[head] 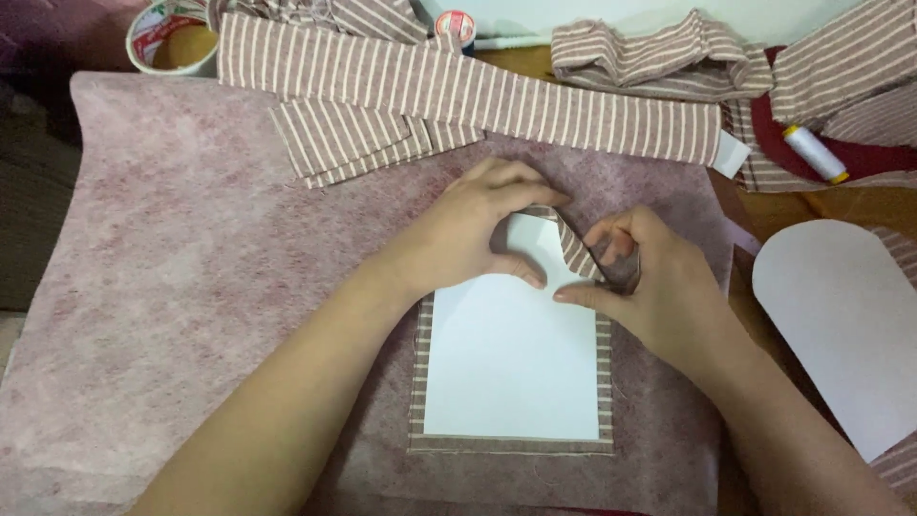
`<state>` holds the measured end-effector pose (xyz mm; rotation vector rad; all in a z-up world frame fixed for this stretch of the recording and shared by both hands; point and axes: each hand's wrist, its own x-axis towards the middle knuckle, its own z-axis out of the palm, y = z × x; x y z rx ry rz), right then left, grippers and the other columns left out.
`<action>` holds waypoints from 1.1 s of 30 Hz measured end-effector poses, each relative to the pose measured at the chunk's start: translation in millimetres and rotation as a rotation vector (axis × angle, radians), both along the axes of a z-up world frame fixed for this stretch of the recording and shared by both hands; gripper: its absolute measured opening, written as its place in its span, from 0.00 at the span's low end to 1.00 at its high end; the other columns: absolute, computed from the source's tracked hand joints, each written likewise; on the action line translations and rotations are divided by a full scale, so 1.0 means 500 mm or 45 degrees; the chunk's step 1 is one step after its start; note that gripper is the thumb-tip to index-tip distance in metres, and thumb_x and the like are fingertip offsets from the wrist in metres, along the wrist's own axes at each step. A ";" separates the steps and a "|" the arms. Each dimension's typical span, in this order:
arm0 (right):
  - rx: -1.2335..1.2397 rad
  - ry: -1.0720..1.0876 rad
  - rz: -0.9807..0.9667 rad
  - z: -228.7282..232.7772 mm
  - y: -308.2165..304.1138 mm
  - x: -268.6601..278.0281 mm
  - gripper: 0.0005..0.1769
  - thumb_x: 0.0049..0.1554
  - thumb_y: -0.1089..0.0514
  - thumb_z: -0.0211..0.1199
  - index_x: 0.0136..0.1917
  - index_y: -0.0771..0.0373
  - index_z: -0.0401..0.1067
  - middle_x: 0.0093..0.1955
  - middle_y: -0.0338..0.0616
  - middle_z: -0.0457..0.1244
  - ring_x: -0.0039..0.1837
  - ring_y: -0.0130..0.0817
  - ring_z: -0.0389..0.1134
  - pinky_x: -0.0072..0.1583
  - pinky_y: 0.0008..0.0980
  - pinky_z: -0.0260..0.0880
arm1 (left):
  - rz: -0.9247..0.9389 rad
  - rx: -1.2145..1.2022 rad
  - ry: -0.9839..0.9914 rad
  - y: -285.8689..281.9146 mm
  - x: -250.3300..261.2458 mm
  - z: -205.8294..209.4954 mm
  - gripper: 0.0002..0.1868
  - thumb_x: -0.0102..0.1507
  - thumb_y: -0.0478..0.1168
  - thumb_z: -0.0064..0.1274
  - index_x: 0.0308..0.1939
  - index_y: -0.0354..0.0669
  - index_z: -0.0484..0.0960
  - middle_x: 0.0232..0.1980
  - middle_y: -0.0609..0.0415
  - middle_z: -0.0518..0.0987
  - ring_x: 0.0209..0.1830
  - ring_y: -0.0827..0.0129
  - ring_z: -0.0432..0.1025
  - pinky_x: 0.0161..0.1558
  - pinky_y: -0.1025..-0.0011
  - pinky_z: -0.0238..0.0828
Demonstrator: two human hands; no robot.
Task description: Hand-sewing a striped fabric border onto a white template to create a component for a bag or pouch.
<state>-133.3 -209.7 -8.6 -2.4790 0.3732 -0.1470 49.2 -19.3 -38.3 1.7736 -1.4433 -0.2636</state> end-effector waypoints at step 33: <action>0.518 0.146 -0.270 0.000 -0.046 0.046 0.20 0.58 0.61 0.73 0.42 0.64 0.59 0.48 0.59 0.73 0.51 0.47 0.79 0.40 0.41 0.82 | -0.056 -0.011 -0.156 0.004 0.010 -0.013 0.25 0.51 0.60 0.74 0.48 0.58 0.89 0.57 0.54 0.76 0.67 0.44 0.69 0.66 0.39 0.70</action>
